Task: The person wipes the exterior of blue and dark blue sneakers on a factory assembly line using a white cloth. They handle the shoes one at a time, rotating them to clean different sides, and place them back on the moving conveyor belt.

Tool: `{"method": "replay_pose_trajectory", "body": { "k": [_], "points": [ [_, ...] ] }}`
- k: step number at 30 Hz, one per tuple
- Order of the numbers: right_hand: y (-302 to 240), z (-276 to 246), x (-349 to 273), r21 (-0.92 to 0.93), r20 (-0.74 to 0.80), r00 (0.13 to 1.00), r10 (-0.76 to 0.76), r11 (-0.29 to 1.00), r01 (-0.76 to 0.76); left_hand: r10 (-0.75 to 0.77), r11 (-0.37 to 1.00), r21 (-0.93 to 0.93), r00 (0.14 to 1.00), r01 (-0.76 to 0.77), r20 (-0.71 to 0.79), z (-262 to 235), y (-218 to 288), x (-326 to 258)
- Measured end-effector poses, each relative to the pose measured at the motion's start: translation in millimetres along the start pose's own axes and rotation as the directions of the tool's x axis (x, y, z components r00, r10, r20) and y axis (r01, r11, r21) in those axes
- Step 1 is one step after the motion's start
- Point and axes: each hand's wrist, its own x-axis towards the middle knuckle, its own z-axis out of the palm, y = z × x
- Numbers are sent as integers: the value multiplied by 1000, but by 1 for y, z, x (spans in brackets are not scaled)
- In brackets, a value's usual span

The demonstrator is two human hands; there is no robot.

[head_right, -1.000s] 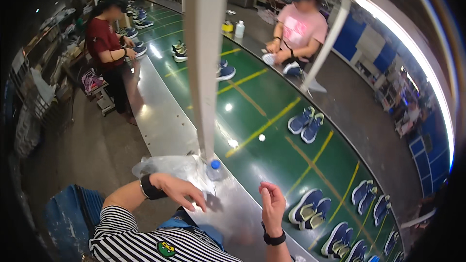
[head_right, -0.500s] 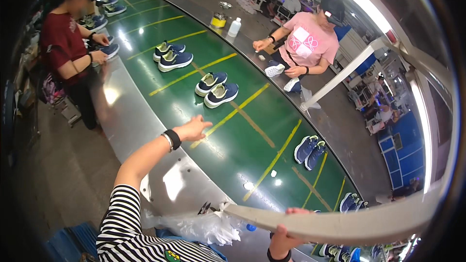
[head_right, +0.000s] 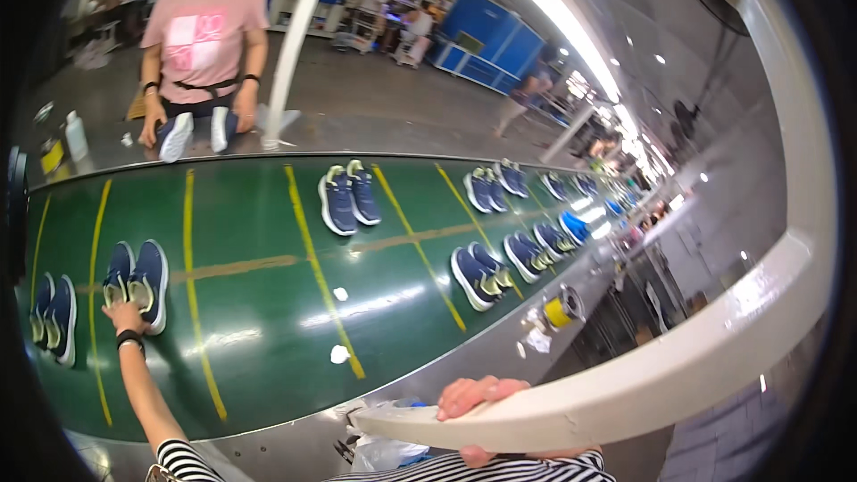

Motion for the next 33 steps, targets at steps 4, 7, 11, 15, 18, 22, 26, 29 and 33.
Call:
{"method": "replay_pose_trajectory", "body": {
  "k": [4, 7, 11, 15, 18, 22, 26, 29, 33],
  "points": [
    [12, -3, -12, -13, -66, 987, -146, 989, 146, 51, 996, 86, 990, -39, -133, 22, 24, -7],
    [15, -9, -25, -24, -105, 993, -44, 999, 41, 118, 991, -38, 982, -125, -150, 10, 45, -53],
    [22, -21, -30, -381, 46, 997, -58, 922, 71, 268, 927, -251, 961, -278, -72, -43, 43, -132],
    [12, -21, -30, -472, -36, 989, -146, 874, 112, 562, 743, -494, 822, -451, 94, -117, 27, -228],
    [-2, -20, -19, -451, -52, 972, -228, 874, 181, 708, 656, -689, 569, -309, 418, -145, 9, -290],
    [3, -22, -21, -31, -64, 995, -78, 997, 76, 736, 676, -684, 237, -274, 634, -170, 66, -385],
    [-3, -42, -22, 120, 124, 992, -40, 992, 25, 778, 625, -771, 24, -122, 627, -141, 164, -432],
    [-22, -90, -41, -207, 304, 951, -53, 971, 120, 838, 540, -839, -55, -62, 543, -141, 244, -467],
    [-32, -207, -91, -188, 293, 951, -95, 970, 155, 879, 477, -853, 102, -210, 467, -145, 341, -509]
  ]
}}
